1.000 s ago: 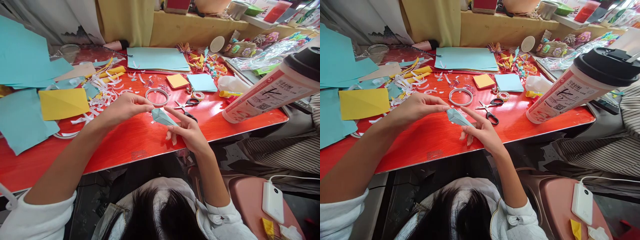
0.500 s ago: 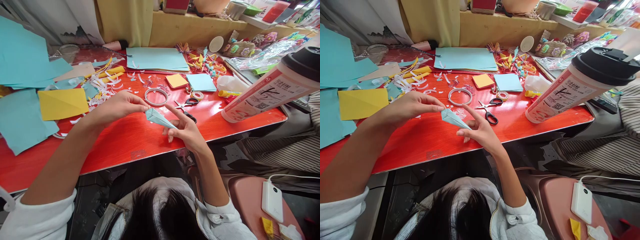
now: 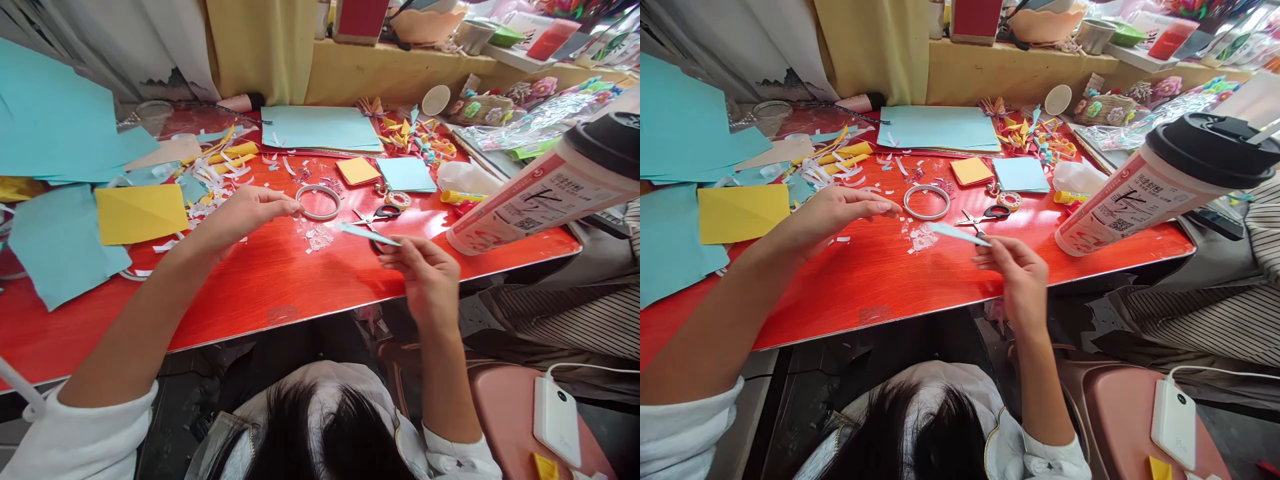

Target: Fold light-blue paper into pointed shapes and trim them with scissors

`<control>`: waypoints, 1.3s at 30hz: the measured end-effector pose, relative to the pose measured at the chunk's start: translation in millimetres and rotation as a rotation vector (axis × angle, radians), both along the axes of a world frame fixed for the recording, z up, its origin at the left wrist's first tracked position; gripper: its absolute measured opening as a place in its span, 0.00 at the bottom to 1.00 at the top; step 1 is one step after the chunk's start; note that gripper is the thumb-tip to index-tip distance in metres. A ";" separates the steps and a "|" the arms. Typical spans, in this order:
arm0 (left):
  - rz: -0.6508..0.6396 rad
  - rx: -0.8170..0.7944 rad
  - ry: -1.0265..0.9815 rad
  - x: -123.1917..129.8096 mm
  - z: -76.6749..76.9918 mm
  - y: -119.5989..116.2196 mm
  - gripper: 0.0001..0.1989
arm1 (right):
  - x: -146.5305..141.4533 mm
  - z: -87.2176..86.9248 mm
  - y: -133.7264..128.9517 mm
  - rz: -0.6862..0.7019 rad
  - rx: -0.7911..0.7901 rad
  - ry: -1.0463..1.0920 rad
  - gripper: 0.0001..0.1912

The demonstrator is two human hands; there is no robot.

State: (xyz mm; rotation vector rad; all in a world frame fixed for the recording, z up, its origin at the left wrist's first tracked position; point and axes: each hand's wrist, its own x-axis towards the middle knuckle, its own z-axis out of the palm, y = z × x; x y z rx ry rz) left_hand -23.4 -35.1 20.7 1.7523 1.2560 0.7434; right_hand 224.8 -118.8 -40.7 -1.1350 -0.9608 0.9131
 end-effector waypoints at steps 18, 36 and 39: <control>-0.053 -0.006 0.170 8.1 -0.2 -3.3 0.15 | 78.8 -23.4 -23.1 -0.462 0.010 -1.123 0.06; -0.073 0.024 0.257 6.7 -7.9 -2.2 0.19 | 87.1 -35.0 -14.6 -0.379 0.166 -1.402 0.12; -0.073 0.026 0.257 7.0 -7.6 -2.4 0.19 | 90.7 -30.5 -14.3 -0.352 0.155 -1.416 0.13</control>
